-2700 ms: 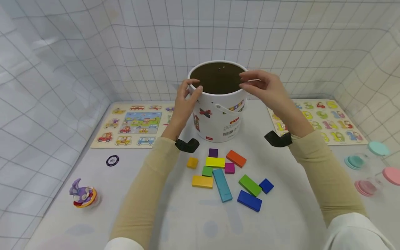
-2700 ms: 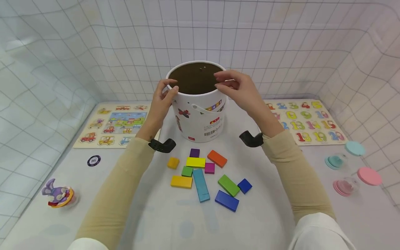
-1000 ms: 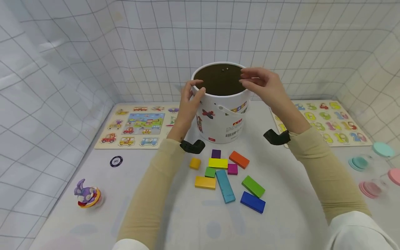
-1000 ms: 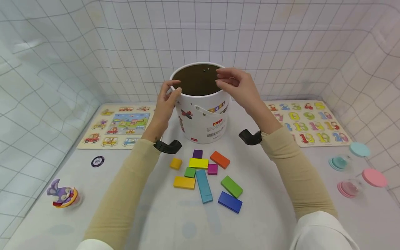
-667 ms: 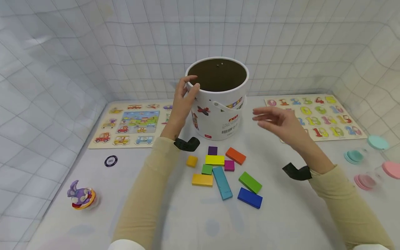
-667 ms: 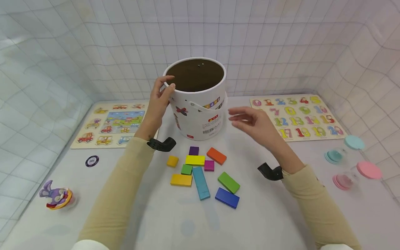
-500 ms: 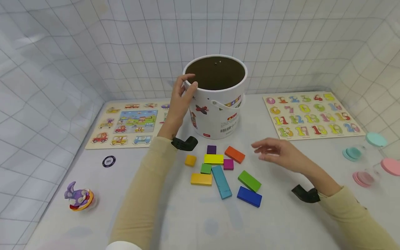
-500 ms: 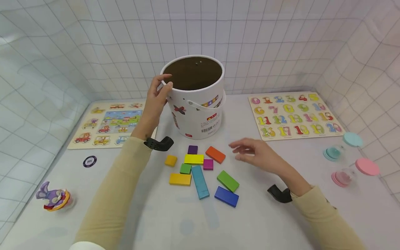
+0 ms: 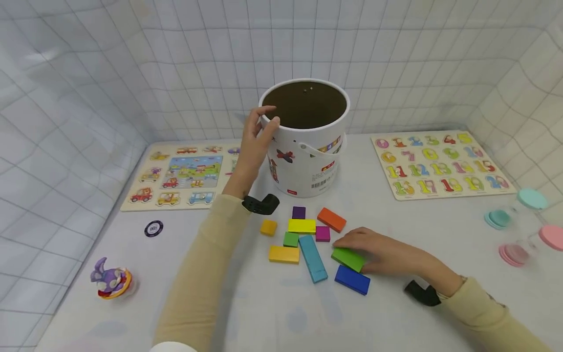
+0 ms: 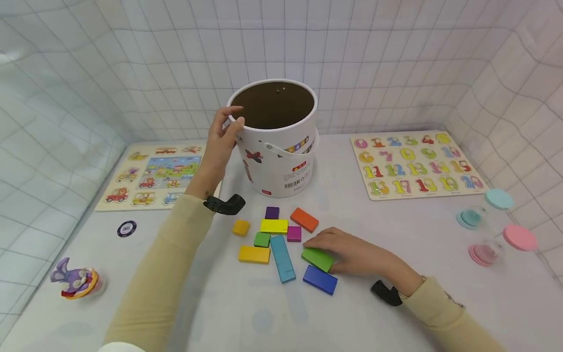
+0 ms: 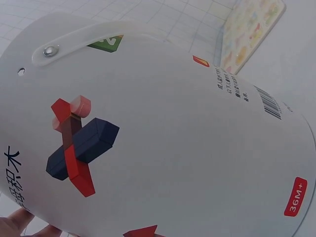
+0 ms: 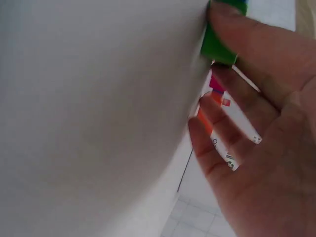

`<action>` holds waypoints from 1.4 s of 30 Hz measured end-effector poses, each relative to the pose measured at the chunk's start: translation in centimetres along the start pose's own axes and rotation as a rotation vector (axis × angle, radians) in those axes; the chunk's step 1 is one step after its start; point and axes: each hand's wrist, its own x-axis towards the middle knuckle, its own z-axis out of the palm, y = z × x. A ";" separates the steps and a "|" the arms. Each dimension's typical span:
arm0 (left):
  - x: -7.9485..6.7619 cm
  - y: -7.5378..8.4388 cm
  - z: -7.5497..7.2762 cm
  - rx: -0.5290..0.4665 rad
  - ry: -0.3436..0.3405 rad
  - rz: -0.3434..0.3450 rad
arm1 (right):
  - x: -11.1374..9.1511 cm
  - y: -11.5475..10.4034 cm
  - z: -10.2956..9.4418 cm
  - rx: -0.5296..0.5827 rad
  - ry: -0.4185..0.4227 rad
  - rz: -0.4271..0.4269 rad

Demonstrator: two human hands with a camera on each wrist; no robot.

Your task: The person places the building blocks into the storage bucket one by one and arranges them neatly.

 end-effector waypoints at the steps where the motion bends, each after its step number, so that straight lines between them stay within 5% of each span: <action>1: 0.0 -0.1 0.1 0.003 0.000 -0.004 | 0.3 -0.1 0.0 -0.028 -0.003 0.000; 4: -0.2 -0.4 0.2 0.012 0.002 -0.018 | 0.8 -0.1 -0.1 -0.077 -0.032 0.009; 8: -0.5 -0.6 0.5 0.020 -0.007 -0.032 | 1.4 -0.3 -1.9 0.002 -0.051 0.041; 11: -0.7 -0.8 0.6 0.030 -0.007 -0.039 | 2.4 -1.0 -5.6 0.139 0.081 0.003; 14: -0.5 -1.2 0.6 0.024 0.001 -0.041 | 4.3 -2.3 -10.4 0.240 0.328 -0.071; 18: 0.3 -2.9 0.7 0.002 0.000 -0.036 | 7.4 -3.9 -16.0 0.315 0.610 0.022; 23: 0.7 -3.9 1.2 0.002 -0.015 -0.042 | 10.7 -3.1 -18.9 0.244 0.597 0.256; 26: 0.7 -3.8 1.3 -0.005 -0.020 -0.045 | 11.3 -2.3 -18.7 0.220 0.573 0.270; 29: 0.9 -4.1 1.2 0.008 -0.019 -0.029 | 10.4 -2.3 -17.8 0.211 0.635 0.222; 36: 1.1 -3.3 0.5 0.038 -0.008 -0.009 | 4.7 -2.8 -12.6 0.176 0.742 0.064; 42: 0.5 -1.3 -0.1 0.040 -0.003 -0.005 | 0.1 -2.0 -5.0 0.212 0.511 0.045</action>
